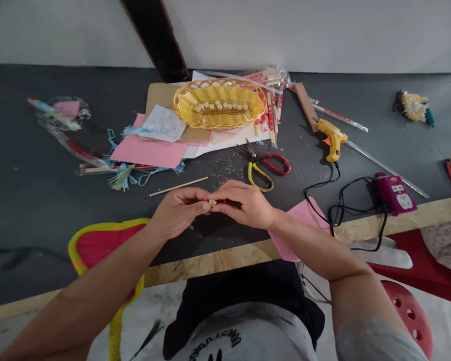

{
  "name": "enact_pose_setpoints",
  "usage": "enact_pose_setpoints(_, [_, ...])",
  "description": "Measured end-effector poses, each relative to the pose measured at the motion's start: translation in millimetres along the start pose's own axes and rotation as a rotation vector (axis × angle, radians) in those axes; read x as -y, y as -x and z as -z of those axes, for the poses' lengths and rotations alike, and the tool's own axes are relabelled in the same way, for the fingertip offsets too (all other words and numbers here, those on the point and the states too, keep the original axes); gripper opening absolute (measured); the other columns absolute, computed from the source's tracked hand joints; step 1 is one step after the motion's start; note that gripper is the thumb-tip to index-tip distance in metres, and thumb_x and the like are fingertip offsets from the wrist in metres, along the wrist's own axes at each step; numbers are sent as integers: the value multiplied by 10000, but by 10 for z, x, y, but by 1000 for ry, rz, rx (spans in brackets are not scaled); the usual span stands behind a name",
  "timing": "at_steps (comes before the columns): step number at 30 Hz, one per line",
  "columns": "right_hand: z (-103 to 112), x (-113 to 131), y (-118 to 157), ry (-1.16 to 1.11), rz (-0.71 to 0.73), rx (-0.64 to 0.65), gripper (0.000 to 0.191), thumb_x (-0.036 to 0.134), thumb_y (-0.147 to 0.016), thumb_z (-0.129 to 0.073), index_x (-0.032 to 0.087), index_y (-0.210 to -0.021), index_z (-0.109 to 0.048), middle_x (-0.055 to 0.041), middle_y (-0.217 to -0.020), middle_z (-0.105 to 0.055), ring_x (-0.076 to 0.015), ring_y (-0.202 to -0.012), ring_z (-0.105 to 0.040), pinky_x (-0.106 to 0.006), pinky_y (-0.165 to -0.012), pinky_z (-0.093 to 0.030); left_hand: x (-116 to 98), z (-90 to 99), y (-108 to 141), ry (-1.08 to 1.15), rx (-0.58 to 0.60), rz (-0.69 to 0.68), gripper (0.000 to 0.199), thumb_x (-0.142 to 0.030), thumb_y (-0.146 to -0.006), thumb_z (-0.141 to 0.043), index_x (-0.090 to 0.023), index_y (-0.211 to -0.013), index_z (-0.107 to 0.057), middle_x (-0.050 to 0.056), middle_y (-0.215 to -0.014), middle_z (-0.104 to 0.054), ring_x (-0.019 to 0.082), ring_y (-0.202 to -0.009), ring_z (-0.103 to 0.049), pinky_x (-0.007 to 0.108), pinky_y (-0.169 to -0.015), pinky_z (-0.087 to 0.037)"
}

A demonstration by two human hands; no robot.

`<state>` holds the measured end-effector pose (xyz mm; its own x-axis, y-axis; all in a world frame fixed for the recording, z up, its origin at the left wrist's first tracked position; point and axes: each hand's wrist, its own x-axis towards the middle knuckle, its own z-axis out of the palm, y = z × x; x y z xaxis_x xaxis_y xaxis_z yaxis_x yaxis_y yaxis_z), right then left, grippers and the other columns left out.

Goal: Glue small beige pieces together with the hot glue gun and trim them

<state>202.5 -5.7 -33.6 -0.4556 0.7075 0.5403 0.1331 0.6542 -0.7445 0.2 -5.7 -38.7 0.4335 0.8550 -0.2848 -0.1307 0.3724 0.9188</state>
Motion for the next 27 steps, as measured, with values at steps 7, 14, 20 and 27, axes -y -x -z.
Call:
enact_pose_setpoints(7, [-44, -19, 1, -82, -2, -38, 182, 215, -903, -695, 205, -1082, -726, -48, -874, -752, -130, -821, -685, -257, -748, -577, 30, 9, 0, -18, -29, -31, 303, -402, -646, -880, -147, -637, -716, 0, -596, -594, 98, -568, -472, 234, -541, -360])
enact_pose_setpoints(14, [-42, -28, 5, -91, -19, -25, 228, 244, -919, -673, 217, -1139, -726, -53, -888, -748, -139, -829, -687, -274, -771, -580, -24, -28, 0, 22, -11, -24, 347, -441, -625, -887, -146, -634, -705, 6, -594, -624, 99, -561, -512, 230, -552, -402])
enact_pose_setpoints(20, [-42, -46, 27, -42, -58, -59, 257, 246, -906, -689, 236, -1159, -730, -63, -938, -699, -140, -875, -667, -276, -791, -580, -30, -23, 4, 59, -2, -4, 336, -466, -659, -867, -152, -734, -770, 25, -636, -666, 116, -618, -572, 237, -609, -456])
enact_pose_setpoints(27, [-9, -36, 11, -77, -64, -28, 280, 251, -941, -639, 202, -1214, -676, -74, -941, -733, -152, -869, -677, -312, -790, -577, -29, -15, 3, 15, -31, -33, 311, -461, -683, -850, -163, -716, -769, 26, -672, -673, 117, -630, -560, 243, -621, -453])
